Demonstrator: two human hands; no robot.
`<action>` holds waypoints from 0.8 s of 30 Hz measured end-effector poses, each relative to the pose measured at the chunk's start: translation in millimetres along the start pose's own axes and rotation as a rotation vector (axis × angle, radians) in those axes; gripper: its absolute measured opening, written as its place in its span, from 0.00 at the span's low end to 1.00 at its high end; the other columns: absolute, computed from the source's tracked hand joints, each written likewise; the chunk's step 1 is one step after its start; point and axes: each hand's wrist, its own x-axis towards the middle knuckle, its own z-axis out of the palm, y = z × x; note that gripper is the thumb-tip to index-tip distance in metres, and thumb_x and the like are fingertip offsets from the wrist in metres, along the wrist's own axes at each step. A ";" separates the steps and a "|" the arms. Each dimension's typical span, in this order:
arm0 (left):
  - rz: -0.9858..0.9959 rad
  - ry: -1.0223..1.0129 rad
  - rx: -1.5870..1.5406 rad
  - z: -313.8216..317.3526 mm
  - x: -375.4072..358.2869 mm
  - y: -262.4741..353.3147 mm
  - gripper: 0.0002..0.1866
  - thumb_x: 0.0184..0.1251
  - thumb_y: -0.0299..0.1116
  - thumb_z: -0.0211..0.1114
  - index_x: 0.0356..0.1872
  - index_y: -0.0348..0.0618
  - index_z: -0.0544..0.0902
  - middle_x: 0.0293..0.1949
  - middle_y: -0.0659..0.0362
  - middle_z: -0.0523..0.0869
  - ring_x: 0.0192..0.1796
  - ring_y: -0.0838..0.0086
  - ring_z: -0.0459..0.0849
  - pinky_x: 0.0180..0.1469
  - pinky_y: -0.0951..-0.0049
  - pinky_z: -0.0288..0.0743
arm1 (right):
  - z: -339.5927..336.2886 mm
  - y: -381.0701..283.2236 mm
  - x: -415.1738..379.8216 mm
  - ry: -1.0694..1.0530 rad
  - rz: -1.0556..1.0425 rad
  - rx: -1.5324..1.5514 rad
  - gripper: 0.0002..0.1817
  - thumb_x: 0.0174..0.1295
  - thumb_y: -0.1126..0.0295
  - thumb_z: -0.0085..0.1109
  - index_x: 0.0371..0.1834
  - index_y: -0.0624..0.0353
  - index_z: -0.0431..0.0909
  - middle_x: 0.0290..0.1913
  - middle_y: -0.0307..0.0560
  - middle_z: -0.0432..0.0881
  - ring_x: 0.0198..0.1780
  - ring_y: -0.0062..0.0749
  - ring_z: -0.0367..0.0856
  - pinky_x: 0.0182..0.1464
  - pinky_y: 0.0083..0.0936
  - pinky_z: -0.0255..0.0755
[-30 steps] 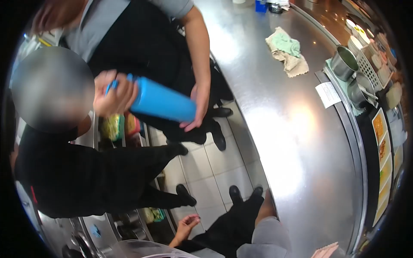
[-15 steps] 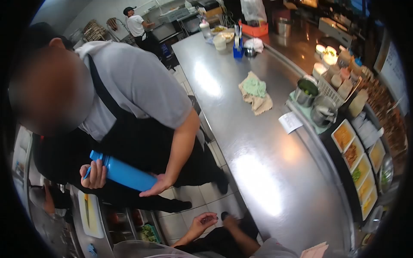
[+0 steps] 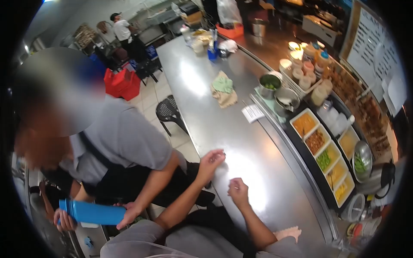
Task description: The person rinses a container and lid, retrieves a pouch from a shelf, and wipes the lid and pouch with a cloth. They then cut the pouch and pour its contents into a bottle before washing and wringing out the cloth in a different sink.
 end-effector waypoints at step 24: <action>0.232 0.085 0.430 -2.9 36.2 -69.0 0.20 0.62 0.36 0.59 0.50 0.34 0.68 0.27 0.58 0.76 0.26 0.79 0.72 0.26 0.80 0.68 | 5.5 4.9 2.8 0.019 -0.428 -0.392 0.17 0.56 0.58 0.56 0.20 0.61 0.72 0.23 0.47 0.75 0.25 0.37 0.76 0.28 0.30 0.69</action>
